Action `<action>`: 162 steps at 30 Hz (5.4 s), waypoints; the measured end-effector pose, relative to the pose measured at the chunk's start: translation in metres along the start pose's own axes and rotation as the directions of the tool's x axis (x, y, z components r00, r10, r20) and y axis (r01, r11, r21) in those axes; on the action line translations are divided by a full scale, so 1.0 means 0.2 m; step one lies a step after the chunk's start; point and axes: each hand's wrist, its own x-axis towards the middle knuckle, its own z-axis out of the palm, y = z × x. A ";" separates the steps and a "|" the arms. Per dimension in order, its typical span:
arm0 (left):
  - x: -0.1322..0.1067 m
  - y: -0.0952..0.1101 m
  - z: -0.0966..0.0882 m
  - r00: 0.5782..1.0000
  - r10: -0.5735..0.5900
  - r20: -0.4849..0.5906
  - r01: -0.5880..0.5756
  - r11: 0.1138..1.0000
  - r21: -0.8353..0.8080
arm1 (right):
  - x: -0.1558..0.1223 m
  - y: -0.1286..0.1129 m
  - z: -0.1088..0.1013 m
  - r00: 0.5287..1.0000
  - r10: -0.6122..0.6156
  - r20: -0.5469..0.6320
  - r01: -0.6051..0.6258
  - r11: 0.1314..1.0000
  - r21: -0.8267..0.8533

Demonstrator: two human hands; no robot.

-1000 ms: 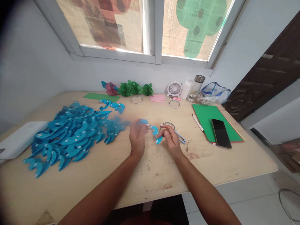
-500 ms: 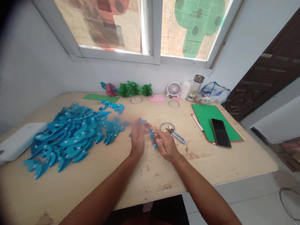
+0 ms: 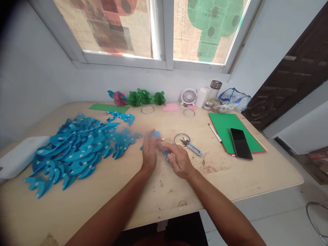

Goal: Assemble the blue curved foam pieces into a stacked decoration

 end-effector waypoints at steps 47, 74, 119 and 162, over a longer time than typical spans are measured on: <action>-0.05 0.01 0.06 0.969 -0.245 0.011 0.243 0.952 -0.185 | 0.02 0.17 0.06 0.839 0.529 -0.123 -0.444 0.799 0.407; -0.06 0.02 0.05 0.989 -0.004 0.147 -0.022 0.985 0.169 | 0.04 0.09 0.00 0.935 0.336 -0.113 -0.339 0.941 -0.012; -0.10 0.04 0.07 0.989 -0.075 0.130 0.050 0.982 0.184 | 0.02 0.11 0.01 0.925 0.350 -0.146 -0.369 0.919 -0.138; -0.09 0.03 0.07 0.963 -0.268 0.030 0.266 0.962 0.064 | 0.02 0.20 0.03 0.830 0.554 -0.065 -0.509 0.800 0.317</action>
